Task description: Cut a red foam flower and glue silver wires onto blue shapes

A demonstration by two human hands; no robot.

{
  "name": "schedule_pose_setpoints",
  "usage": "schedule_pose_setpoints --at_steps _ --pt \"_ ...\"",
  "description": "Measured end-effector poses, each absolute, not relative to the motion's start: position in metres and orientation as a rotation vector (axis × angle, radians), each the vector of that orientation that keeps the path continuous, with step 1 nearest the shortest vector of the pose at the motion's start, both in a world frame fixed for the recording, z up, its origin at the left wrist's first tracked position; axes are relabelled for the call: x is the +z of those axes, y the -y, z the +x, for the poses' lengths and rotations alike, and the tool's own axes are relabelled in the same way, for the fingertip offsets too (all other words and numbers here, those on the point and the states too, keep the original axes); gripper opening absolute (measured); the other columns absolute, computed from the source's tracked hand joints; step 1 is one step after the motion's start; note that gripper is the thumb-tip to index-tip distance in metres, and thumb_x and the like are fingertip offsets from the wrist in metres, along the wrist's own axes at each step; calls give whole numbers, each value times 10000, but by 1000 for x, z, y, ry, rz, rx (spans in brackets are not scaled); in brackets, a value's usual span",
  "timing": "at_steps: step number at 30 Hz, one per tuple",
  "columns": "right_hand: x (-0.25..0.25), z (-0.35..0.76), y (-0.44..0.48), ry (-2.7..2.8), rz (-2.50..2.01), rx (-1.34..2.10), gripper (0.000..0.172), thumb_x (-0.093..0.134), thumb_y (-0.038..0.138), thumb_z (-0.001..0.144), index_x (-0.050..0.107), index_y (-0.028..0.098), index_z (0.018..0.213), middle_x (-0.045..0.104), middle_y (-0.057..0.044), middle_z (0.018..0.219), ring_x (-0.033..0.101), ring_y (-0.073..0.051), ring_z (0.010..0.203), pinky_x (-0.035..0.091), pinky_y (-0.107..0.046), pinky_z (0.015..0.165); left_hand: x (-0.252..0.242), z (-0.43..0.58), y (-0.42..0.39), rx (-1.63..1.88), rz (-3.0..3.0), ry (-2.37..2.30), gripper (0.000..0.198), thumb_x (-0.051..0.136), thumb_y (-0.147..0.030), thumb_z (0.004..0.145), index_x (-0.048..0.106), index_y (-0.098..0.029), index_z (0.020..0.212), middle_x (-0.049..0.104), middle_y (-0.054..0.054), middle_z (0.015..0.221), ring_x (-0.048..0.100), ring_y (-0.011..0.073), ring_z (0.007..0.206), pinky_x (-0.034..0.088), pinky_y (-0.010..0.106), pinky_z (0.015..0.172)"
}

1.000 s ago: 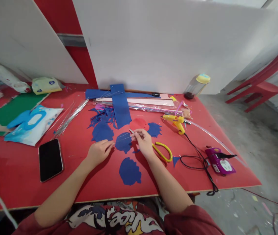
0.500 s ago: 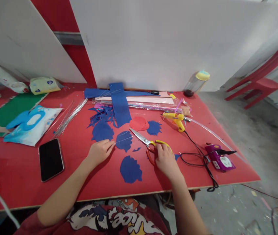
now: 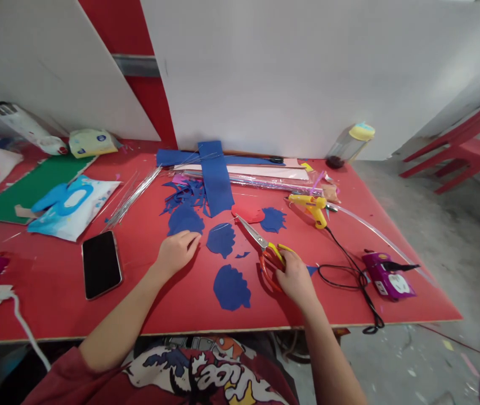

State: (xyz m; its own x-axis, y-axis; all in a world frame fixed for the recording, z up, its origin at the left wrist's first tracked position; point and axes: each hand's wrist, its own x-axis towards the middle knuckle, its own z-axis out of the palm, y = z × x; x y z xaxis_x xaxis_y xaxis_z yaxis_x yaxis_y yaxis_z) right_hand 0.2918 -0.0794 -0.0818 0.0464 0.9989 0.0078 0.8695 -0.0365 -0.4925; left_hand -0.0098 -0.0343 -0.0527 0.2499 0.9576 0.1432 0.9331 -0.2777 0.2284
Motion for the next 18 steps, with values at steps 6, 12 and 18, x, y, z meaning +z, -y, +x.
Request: schedule_pose_setpoints --at_steps 6,12,18 --pt "-54 288 93 1309 -1703 1291 314 664 311 562 557 175 825 588 -25 720 554 -176 661 457 -302 630 -54 -10 36 411 2351 -1860 320 370 -280 906 674 -182 909 682 60 803 625 164 714 385 241 563" --pt "-54 272 115 1026 -1460 1740 420 680 545 622 518 215 826 473 2 713 424 -104 555 357 -221 470 -56 -10 35 434 2336 -1850 314 367 -281 905 666 -185 916 677 67 823 623 162 704 402 240 569" --pt "-69 266 122 1092 -1270 1779 566 617 699 585 544 264 940 520 -39 847 435 -115 564 359 -227 435 -55 -11 34 423 2326 -1855 323 359 -277 906 668 -182 919 678 76 837 626 164 722 420 236 579"
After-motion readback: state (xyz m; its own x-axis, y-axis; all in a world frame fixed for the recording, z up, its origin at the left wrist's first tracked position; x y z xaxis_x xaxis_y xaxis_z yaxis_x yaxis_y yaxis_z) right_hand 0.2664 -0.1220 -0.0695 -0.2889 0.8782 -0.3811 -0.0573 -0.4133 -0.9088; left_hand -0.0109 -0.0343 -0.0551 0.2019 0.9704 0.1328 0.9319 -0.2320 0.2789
